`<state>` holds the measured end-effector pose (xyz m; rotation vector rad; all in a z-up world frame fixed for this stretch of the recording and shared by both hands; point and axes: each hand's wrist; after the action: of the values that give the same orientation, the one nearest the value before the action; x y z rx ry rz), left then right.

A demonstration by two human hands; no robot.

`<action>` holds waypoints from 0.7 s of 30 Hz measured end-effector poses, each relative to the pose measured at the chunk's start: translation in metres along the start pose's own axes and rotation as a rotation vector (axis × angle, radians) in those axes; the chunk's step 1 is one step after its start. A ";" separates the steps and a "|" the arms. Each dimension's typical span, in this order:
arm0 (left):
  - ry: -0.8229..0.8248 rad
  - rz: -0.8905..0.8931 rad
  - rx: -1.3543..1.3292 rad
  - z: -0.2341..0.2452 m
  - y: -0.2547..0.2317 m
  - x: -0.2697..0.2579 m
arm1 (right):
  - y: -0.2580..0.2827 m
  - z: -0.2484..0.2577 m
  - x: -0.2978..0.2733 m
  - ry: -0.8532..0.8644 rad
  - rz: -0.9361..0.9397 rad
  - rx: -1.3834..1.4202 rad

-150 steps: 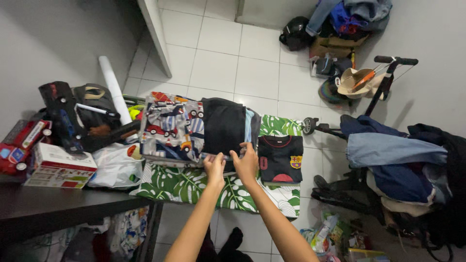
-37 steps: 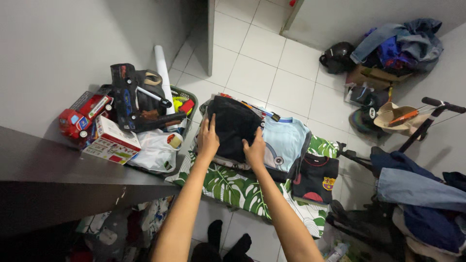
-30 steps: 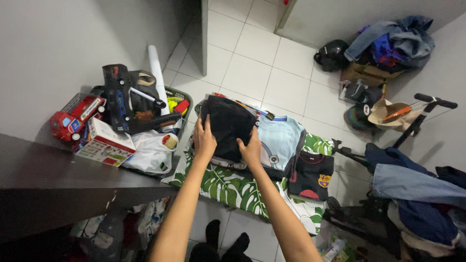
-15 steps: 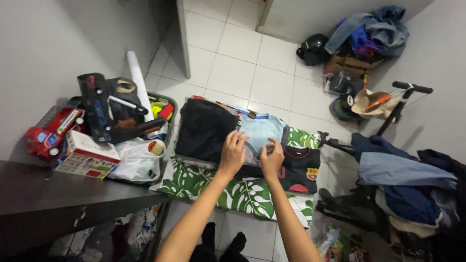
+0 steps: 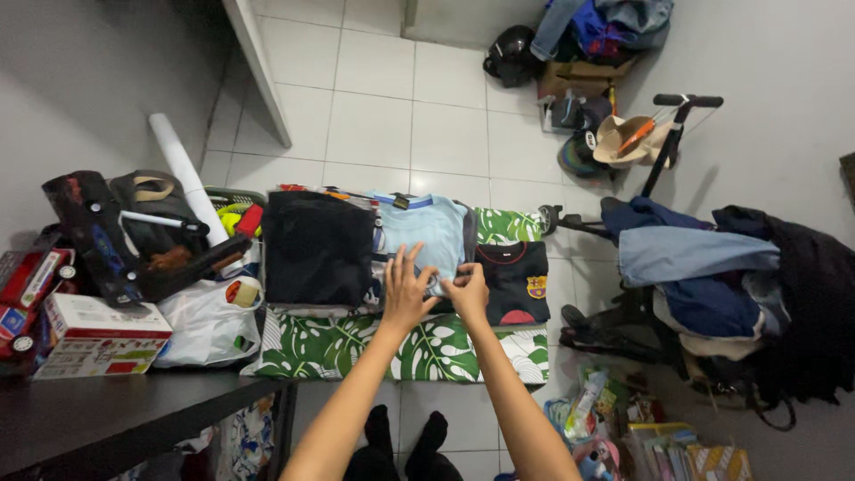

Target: The person retrieves folded clothes from a dark wardrobe and places them onto a patterned surface. They handle various items including a yellow tiger-striped shirt, a black patterned shirt, a grey shirt, and several pairs of pants. The person stacks the clothes neatly on the surface, creating organized piles of folded garments.

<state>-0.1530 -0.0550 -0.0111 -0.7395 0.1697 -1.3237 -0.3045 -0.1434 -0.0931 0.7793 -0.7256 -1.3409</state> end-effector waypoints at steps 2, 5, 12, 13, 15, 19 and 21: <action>-0.038 -0.012 -0.012 -0.006 0.003 -0.001 | 0.001 0.002 0.002 0.018 -0.078 0.192; -0.065 -0.058 -0.038 -0.012 0.007 -0.003 | 0.012 0.010 0.007 0.047 -0.170 0.332; -0.111 0.008 -0.236 -0.011 0.002 0.003 | 0.053 0.022 0.008 0.201 -0.361 0.392; -0.124 0.005 -0.264 -0.010 -0.003 0.004 | 0.056 0.021 0.011 0.236 -0.390 0.498; -0.149 -0.007 -0.324 -0.004 -0.012 0.005 | 0.061 0.018 0.021 0.306 -0.446 0.710; -0.184 0.003 -0.484 0.010 -0.025 0.001 | 0.052 0.008 0.045 0.523 -0.473 1.132; -0.207 0.033 -0.536 0.011 -0.026 -0.005 | 0.046 -0.002 0.054 0.579 -0.388 1.102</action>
<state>-0.1701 -0.0476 0.0104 -1.3144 0.3765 -1.1686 -0.2723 -0.1939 -0.0547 2.1677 -0.8376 -0.8704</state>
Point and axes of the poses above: each hand's wrist, its own x-axis towards the middle knuckle, its own z-axis out of the back of the hand, y = z × x, and after that the axes turned 7 degrees about z, right-handed
